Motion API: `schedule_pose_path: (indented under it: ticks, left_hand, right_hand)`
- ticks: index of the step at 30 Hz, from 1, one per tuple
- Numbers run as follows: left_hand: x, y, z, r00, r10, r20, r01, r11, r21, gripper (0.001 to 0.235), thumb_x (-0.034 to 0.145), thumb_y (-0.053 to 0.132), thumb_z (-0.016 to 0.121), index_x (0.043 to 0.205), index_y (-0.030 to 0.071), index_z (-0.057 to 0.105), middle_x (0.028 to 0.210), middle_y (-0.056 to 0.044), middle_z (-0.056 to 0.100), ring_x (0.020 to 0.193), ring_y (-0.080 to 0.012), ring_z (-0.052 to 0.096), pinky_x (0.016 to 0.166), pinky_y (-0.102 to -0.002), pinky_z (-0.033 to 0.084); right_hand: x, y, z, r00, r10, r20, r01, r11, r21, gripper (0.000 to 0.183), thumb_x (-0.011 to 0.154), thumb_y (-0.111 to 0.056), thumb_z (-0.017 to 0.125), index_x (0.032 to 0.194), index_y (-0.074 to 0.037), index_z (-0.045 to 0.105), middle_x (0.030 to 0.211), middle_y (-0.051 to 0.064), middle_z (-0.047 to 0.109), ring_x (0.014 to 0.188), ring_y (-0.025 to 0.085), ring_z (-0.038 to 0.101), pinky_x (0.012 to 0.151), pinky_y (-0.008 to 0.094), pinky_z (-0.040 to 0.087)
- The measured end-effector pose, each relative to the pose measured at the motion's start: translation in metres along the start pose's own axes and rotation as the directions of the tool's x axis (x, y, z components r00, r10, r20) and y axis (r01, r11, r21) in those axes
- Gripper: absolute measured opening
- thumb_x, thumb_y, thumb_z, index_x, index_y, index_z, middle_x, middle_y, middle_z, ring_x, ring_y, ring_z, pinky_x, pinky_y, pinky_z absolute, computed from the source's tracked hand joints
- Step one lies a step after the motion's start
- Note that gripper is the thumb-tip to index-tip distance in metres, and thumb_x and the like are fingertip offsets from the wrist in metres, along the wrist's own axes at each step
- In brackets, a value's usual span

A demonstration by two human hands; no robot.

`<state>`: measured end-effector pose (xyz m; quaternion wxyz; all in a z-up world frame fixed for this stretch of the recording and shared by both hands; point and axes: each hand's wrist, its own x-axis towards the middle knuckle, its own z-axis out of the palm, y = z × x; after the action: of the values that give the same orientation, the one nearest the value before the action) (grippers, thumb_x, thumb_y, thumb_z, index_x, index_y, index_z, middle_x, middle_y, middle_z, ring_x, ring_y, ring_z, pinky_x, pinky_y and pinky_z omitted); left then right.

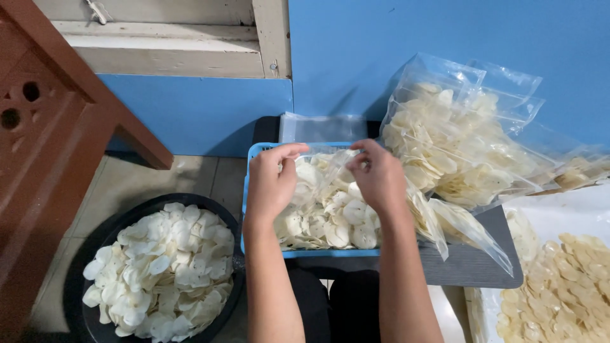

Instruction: The person scoops white dried slices from a black basin into a blue basket, then places them into clear plastic bags and seals them. The person repeats this process, transferring slices and sealing each bag before setting it aside.

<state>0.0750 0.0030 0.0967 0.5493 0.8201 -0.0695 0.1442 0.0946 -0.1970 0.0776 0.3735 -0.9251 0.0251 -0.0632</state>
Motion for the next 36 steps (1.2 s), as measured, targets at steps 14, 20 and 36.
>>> schedule_pose_path:
  ticks: [14, 20, 36]
  left_hand:
    - [-0.006, 0.013, -0.007, 0.976, -0.071, 0.205, 0.091, 0.992, -0.089, 0.056, 0.087, -0.009, 0.035, 0.118, 0.012, 0.077, 0.121, -0.015, 0.076, 0.124, -0.0382, 0.064, 0.107, -0.053, 0.048]
    - [-0.012, 0.019, -0.017, 0.956, -0.067, 0.285, 0.104, 0.988, -0.117, 0.056, 0.087, -0.012, 0.034, 0.121, 0.007, 0.075, 0.126, -0.021, 0.072, 0.128, -0.0444, 0.060, 0.108, -0.057, 0.045]
    - [-0.012, 0.014, -0.020, 0.952, -0.004, 0.307, 0.038, 0.994, -0.103, 0.055, 0.089, -0.013, 0.031, 0.123, 0.001, 0.071, 0.129, -0.024, 0.069, 0.128, -0.0448, 0.059, 0.109, -0.059, 0.045]
  right_hand:
    - [-0.038, -0.058, -0.032, 0.847, -0.532, 0.006, 0.529, 0.843, 0.098, 0.016, 0.083, 0.000, 0.076, 0.091, -0.014, 0.077, 0.087, 0.002, 0.080, 0.087, 0.028, 0.070, 0.081, 0.037, 0.052]
    - [-0.037, -0.075, -0.029, 0.868, -0.449, 0.212, 0.432, 0.894, 0.122, 0.011, 0.085, -0.002, 0.074, 0.087, -0.012, 0.078, 0.082, 0.006, 0.080, 0.084, 0.034, 0.076, 0.077, 0.044, 0.058]
    - [-0.023, -0.076, -0.015, 0.957, -0.184, 0.224, 0.200, 0.978, -0.051, 0.006, 0.075, -0.017, 0.077, 0.080, -0.019, 0.077, 0.070, -0.004, 0.077, 0.075, 0.019, 0.077, 0.072, 0.034, 0.056]
